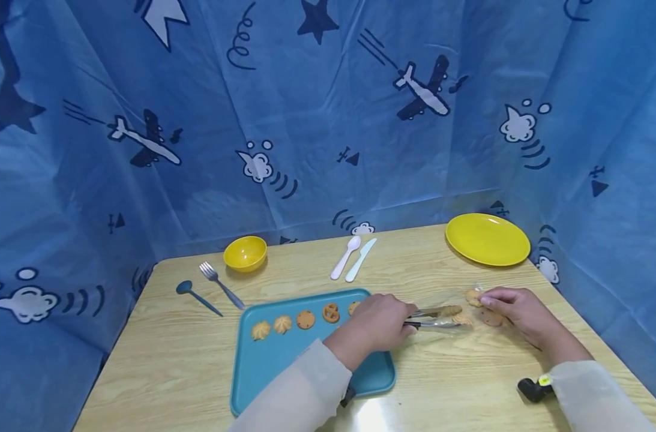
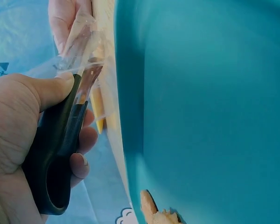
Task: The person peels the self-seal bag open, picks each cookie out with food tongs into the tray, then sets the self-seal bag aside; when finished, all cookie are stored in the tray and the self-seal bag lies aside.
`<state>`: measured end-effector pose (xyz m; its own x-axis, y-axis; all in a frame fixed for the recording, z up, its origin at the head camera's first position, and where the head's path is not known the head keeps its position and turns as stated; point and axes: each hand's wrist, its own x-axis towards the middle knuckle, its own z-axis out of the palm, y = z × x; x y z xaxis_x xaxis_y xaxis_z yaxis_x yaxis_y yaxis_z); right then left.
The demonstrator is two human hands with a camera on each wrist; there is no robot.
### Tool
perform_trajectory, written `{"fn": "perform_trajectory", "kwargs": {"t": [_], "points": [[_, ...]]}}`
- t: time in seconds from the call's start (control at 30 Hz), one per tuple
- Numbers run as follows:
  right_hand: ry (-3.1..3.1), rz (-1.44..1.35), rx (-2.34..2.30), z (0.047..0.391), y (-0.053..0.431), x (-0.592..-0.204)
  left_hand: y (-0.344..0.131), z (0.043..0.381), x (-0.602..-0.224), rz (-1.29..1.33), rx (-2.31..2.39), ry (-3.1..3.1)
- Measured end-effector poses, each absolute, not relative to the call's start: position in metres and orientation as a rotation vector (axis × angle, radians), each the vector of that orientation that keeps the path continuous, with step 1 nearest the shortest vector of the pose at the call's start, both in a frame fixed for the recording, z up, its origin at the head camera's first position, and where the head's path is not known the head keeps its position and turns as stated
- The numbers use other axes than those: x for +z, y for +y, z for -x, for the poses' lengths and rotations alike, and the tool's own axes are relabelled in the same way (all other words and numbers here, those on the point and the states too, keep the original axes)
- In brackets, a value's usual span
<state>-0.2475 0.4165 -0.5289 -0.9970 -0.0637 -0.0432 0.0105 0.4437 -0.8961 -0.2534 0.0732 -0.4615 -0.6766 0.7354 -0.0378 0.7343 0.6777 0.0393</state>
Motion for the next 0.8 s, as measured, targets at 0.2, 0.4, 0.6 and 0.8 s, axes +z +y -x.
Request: {"fn": "perform_trajectory", "kwargs": {"t": [0.2, 0.4, 0.6, 0.8], "points": [[2.647, 0.064, -1.574, 0.247, 0.417, -0.531, 0.07, 0.251, -0.462, -1.176, 0.08, 2.817], [2.642, 0.064, -1.56, 0.25, 0.417, -0.527, 0.062, 0.252, -0.46, -1.092, 0.138, 2.82], [2.639, 0.031, -1.532, 0.252, 0.417, -0.526, 0.056, 0.252, -0.458, -1.063, 0.169, 2.822], [2.638, 0.011, -1.552, 0.25, 0.418, -0.529, 0.049, 0.252, -0.459, -1.096, 0.215, 2.845]]}}
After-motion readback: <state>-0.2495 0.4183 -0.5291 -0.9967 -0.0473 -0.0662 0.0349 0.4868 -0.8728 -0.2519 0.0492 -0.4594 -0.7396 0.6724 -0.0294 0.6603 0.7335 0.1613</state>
